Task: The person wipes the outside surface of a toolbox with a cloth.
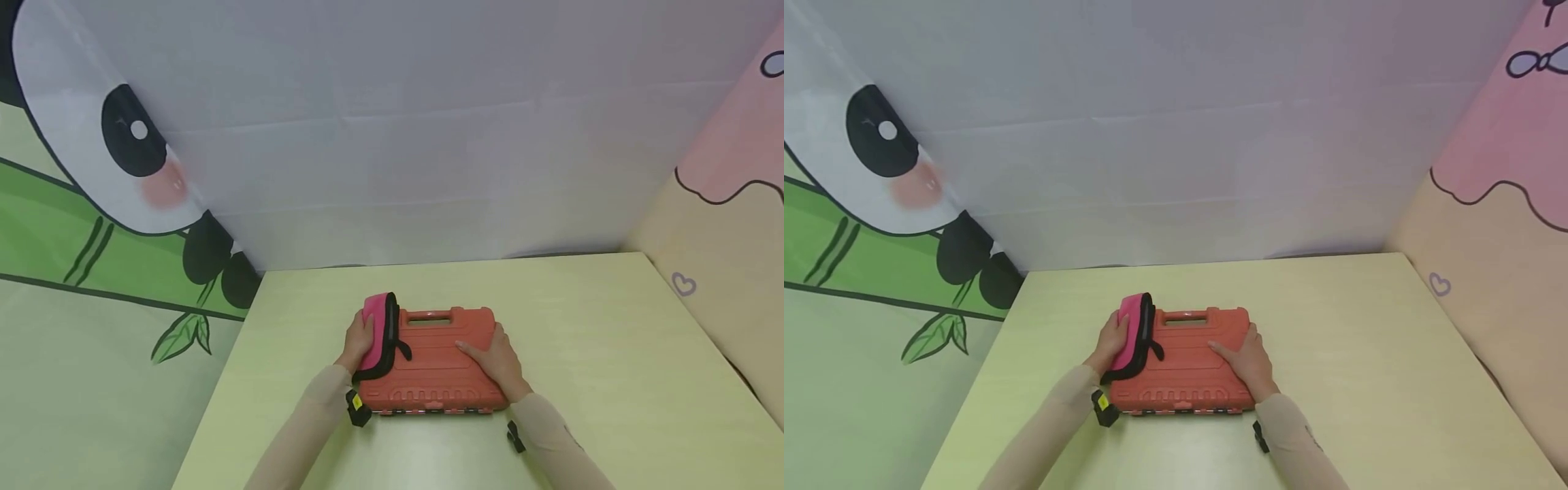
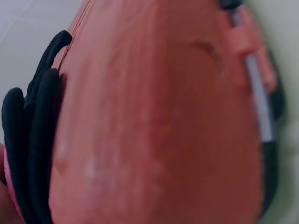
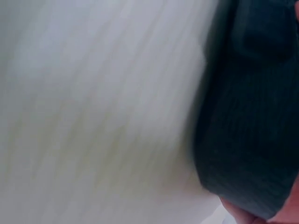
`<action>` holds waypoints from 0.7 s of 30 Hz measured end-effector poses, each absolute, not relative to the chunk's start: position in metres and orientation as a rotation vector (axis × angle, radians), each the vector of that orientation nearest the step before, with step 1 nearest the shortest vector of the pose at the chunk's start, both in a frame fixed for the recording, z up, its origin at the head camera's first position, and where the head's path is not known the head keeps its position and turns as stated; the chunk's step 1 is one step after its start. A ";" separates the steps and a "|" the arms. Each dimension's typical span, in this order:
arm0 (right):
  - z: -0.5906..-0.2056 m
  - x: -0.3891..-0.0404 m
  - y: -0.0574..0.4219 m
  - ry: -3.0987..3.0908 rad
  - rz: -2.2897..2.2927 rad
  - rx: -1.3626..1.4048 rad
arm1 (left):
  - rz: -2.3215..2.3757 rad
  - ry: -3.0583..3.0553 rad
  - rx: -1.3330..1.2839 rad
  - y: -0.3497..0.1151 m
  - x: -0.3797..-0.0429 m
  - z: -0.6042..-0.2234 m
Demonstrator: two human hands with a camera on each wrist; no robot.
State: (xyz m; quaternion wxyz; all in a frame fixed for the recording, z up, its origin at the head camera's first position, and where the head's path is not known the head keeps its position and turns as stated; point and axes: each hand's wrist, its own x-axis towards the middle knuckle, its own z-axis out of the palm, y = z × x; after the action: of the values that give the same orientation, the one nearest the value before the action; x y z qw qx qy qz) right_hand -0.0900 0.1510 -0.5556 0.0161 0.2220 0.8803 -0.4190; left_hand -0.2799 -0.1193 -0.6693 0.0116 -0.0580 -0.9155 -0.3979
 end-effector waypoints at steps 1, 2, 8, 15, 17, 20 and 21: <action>-0.555 -0.090 0.150 2.738 -1.301 0.693 | -1.258 -2.865 -0.173 -0.117 -0.273 -0.654; -0.555 -0.090 0.149 2.737 -1.300 0.696 | -1.294 -2.875 -0.163 -0.116 -0.262 -0.635; -0.551 -0.087 0.143 2.731 -1.291 0.720 | -1.391 -2.944 -0.155 -0.114 -0.193 -0.546; -0.551 -0.082 0.139 2.734 -1.319 0.732 | -1.573 -2.955 -0.120 -0.131 -0.147 -0.543; -0.553 -0.081 0.138 2.735 -1.311 0.737 | -1.619 -2.949 -0.105 -0.138 -0.132 -0.546; -0.554 -0.079 0.138 2.725 -1.298 0.753 | -1.692 -2.935 -0.064 -0.147 -0.108 -0.548; -0.555 -0.078 0.138 2.725 -1.290 0.759 | -1.713 -2.927 -0.054 -0.149 -0.100 -0.547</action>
State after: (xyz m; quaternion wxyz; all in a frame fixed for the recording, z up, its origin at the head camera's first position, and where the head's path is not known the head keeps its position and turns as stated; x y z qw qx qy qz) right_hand -0.0781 0.1380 -0.5546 0.0162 0.2442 0.8763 -0.4149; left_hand -0.1001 -0.1494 -0.5471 -0.1247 -0.0159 -0.8563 -0.5010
